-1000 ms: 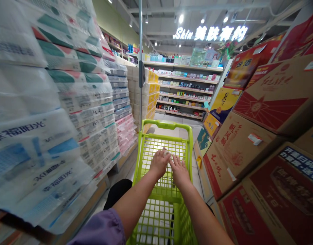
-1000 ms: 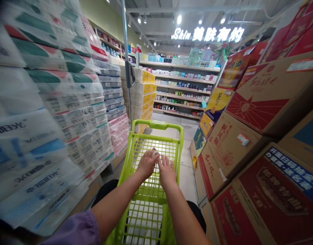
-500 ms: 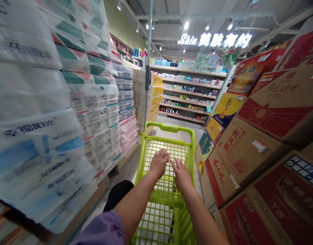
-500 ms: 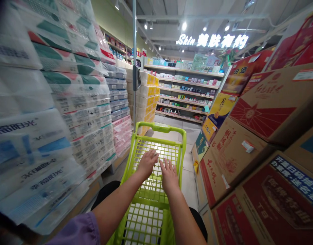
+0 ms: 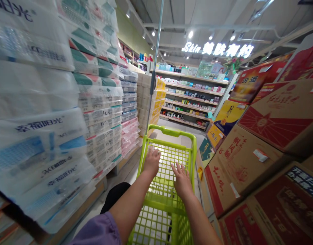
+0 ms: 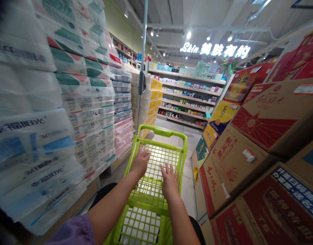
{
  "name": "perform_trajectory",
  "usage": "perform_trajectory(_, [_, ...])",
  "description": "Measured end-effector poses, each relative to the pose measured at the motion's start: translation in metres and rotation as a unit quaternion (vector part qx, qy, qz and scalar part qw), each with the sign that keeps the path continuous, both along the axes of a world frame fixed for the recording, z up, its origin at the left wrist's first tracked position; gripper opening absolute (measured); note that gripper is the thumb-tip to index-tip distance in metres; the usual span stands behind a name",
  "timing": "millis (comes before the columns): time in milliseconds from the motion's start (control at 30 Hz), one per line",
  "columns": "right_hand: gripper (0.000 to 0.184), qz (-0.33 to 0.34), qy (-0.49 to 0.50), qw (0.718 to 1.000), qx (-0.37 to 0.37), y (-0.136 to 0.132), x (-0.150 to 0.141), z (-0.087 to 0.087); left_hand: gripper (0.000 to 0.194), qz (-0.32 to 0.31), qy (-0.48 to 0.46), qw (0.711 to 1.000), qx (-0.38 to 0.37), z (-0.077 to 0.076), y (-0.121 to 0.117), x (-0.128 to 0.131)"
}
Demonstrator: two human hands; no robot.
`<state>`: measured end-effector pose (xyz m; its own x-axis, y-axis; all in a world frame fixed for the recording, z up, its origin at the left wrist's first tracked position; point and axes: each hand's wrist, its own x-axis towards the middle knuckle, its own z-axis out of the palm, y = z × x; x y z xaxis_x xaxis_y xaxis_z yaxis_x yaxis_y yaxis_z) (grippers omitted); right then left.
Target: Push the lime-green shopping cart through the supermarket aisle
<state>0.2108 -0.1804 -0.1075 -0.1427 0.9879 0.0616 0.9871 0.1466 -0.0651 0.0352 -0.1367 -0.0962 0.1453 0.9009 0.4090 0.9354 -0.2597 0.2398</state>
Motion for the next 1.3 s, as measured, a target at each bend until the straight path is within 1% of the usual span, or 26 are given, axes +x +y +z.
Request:
perform_trajectory(67, [0.096,-0.003,-0.006,1.000,0.004,0.002,0.001,-0.004,0.055,-0.088,0.026,0.996,-0.001,-0.005,-0.005,0.008])
perform_trajectory(100, [0.096,-0.004,-0.007,1.000,0.006,0.002,0.001,-0.005,0.055,-0.117,0.032,0.993,0.000,-0.006,-0.007,0.011])
perform_trajectory(133, [0.096,-0.004,-0.008,1.000,0.008,0.002,0.001,-0.006,0.054,-0.120,0.032,0.992,-0.003,-0.007,-0.009,0.014])
perform_trajectory(167, [0.096,-0.005,-0.009,1.000,0.008,0.002,0.001,-0.006,0.054,-0.102,0.028,0.994,-0.007,-0.006,-0.010,0.016])
perform_trajectory(267, [0.096,-0.005,-0.011,1.000,0.012,0.001,0.002,-0.006,0.058,0.002,0.011,0.999,-0.032,-0.003,-0.016,0.016])
perform_trajectory(300, [0.096,-0.004,-0.012,1.000,0.014,0.001,0.002,-0.006,0.060,0.010,0.014,0.999,-0.042,-0.003,-0.019,0.016])
perform_trajectory(333, [0.095,-0.003,-0.014,1.000,0.016,0.001,0.002,-0.006,0.061,-0.007,0.022,0.998,-0.050,-0.003,-0.022,0.017])
perform_trajectory(433, [0.092,-0.002,-0.022,0.999,0.023,0.002,0.003,-0.007,0.065,-0.118,0.052,0.990,-0.053,-0.009,-0.032,0.020])
perform_trajectory(467, [0.091,-0.003,-0.023,0.999,0.026,0.002,0.004,-0.007,0.065,-0.126,0.056,0.989,-0.050,-0.011,-0.034,0.019])
perform_trajectory(500, [0.091,-0.004,-0.023,0.999,0.029,0.003,0.004,-0.007,0.062,-0.100,0.053,0.992,-0.047,-0.013,-0.034,0.018])
perform_trajectory(600, [0.092,-0.004,-0.016,0.999,0.037,0.004,0.006,-0.008,0.055,0.035,0.034,0.998,-0.040,-0.015,-0.034,0.014])
perform_trajectory(633, [0.092,-0.005,-0.014,0.999,0.038,0.004,0.006,-0.008,0.054,0.056,0.029,0.997,-0.039,-0.016,-0.035,0.014])
perform_trajectory(667, [0.092,-0.007,-0.012,0.999,0.039,0.004,0.006,-0.008,0.052,0.053,0.028,0.997,-0.038,-0.018,-0.037,0.015])
perform_trajectory(700, [0.091,-0.010,-0.010,0.999,0.040,0.004,0.006,-0.007,0.051,0.030,0.030,0.998,-0.037,-0.020,-0.039,0.016])
perform_trajectory(767, [0.090,-0.013,-0.008,0.999,0.042,0.004,0.005,-0.007,0.048,-0.054,0.042,0.997,-0.032,-0.026,-0.046,0.020])
perform_trajectory(800, [0.090,-0.014,-0.009,0.999,0.043,0.004,0.005,-0.006,0.047,-0.077,0.042,0.996,-0.024,-0.028,-0.049,0.021])
perform_trajectory(833, [0.090,-0.014,-0.009,0.999,0.047,0.003,0.005,-0.006,0.046,-0.083,0.040,0.996,-0.022,-0.030,-0.051,0.021])
perform_trajectory(933, [0.091,-0.013,-0.007,0.998,0.058,0.000,0.005,-0.003,0.049,-0.008,0.011,1.000,-0.012,-0.032,-0.051,0.016])
perform_trajectory(967, [0.091,-0.013,-0.004,0.998,0.059,-0.001,0.005,-0.002,0.050,0.006,0.004,1.000,-0.008,-0.032,-0.049,0.014])
perform_trajectory(1000, [0.090,-0.013,-0.003,0.998,0.058,-0.002,0.005,-0.002,0.050,-0.001,0.002,1.000,-0.005,-0.032,-0.047,0.012])
perform_trajectory(1133, [0.089,-0.010,-0.012,0.999,0.051,-0.005,0.004,0.001,0.057,-0.099,0.009,0.995,-0.004,-0.035,-0.044,0.011])
perform_trajectory(1233, [0.089,-0.011,-0.019,0.998,0.056,-0.005,0.003,0.001,0.062,-0.130,0.012,0.991,-0.001,-0.036,-0.046,0.013])
perform_trajectory(1300, [0.087,-0.008,-0.022,0.998,0.060,-0.005,0.003,-0.001,0.058,-0.176,0.028,0.984,0.014,-0.036,-0.050,0.015])
